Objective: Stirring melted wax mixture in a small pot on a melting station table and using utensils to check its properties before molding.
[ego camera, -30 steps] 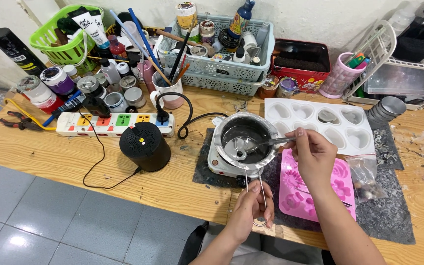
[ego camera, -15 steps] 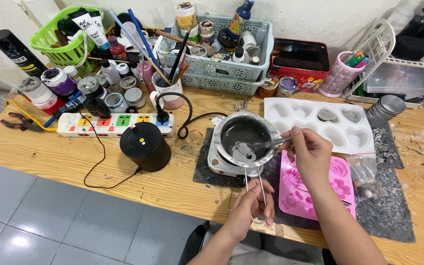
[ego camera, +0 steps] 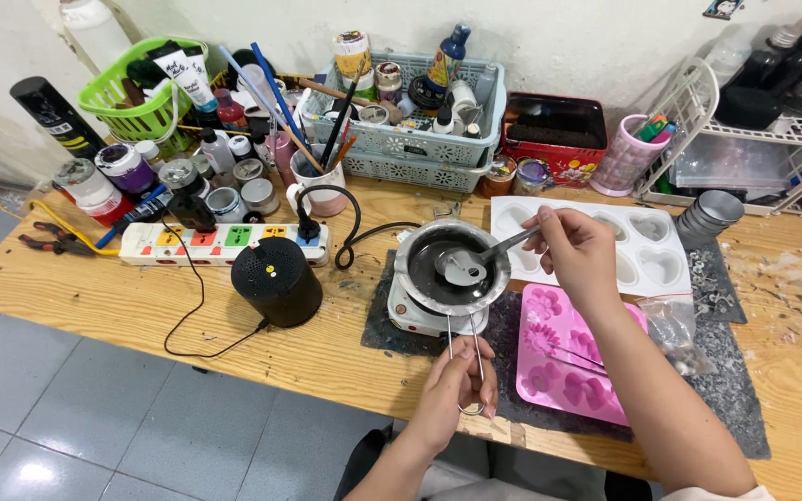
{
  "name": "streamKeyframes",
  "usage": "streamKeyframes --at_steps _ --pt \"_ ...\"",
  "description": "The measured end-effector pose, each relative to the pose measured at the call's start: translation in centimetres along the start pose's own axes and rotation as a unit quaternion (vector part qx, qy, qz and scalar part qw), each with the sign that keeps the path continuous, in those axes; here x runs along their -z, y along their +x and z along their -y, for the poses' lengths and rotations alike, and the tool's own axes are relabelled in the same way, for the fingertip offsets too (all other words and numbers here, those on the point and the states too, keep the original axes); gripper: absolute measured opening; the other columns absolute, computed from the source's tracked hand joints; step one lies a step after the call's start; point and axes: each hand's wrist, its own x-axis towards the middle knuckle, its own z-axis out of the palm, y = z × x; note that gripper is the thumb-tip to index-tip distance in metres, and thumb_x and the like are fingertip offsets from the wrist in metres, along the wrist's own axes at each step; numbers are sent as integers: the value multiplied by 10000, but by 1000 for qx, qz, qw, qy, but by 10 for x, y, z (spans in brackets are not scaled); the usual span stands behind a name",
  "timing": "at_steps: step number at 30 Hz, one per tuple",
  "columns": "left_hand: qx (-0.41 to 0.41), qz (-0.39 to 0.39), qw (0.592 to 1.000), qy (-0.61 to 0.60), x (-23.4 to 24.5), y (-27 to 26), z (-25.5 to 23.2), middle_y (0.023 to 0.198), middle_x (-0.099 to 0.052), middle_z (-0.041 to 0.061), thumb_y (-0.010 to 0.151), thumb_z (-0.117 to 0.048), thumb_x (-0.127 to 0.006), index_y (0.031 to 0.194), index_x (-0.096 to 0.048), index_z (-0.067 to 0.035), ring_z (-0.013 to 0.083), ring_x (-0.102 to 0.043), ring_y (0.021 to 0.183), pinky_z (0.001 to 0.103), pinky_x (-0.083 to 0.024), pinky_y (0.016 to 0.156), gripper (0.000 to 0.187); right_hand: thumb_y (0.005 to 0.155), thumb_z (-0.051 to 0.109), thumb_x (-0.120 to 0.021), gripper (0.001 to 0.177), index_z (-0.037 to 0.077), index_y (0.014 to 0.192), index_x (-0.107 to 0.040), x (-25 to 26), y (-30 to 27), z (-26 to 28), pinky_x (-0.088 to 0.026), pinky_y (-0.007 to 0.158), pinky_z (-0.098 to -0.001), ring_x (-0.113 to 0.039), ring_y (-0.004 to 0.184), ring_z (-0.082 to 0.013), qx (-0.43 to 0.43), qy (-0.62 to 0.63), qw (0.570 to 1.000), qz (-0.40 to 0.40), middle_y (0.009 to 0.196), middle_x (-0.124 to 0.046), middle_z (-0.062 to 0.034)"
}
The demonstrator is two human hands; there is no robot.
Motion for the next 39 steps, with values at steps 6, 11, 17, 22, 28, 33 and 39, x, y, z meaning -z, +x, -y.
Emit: streamKeyframes --at_steps 6,11,17,22,28,33,39 --pt "3 -4 999 36 0 -4 5 732 -569 77 1129 -336 -289 1219 -485 -35 170 -601 621 305 -525 620 370 1067 240 -580 311 -19 999 -739 2 4 -5 -410 461 -204 -539 575 -41 -9 11 1000 20 741 -694 -68" --pt "131 -45 961 239 1 -30 -55 918 -695 73 1045 -404 -281 1252 -528 -74 171 -696 700 315 -609 706 462 1066 268 -576 330 -12 994 -735 2 17 -5 -417 466 -209 -546 573 -43 -15 8 999 44 730 -682 -57" --pt "-43 -161 740 651 -16 -14 -158 1093 -726 51 993 -361 -570 1202 -662 -122 199 -690 994 370 -560 882 330 1070 290 -561 335 16 967 -725 -1 37 4 -423 481 -211 -539 569 -46 -17 -8 995 93 720 -654 -25" --pt "-263 -60 643 717 -3 101 -166 1234 -669 84 986 -324 -639 1365 -596 -78 271 -575 1231 475 -412 1036 453 1074 291 -541 326 44 944 -711 -10 49 15 -433 490 -215 -525 553 -55 -18 -43 990 133 695 -621 0" --pt "-106 84 777 615 14 179 -145 1012 -774 103 958 -288 -699 1130 -706 -60 204 -745 947 346 -549 846 286 1084 283 -529 302 59 933 -663 -13 58 9 -421 511 -223 -513 568 -56 -13 -17 984 177 676 -567 21" --pt "-61 96 839 533 32 199 -132 809 -776 53 917 -237 -746 927 -786 -19 102 -679 727 302 -551 706 222 1046 299 -578 230 82 1004 -641 -12 55 20 -450 518 -247 -552 644 -67 5 -26 987 160 732 -606 19" --pt "-73 73 827 553 29 194 -146 812 -775 23 931 -234 -746 940 -802 -35 63 -656 735 244 -527 712 207 957 314 -714 278 45 1028 -712 51 11 18 -563 748 -383 -676 763 -237 88 -404 888 200 842 -717 -112"
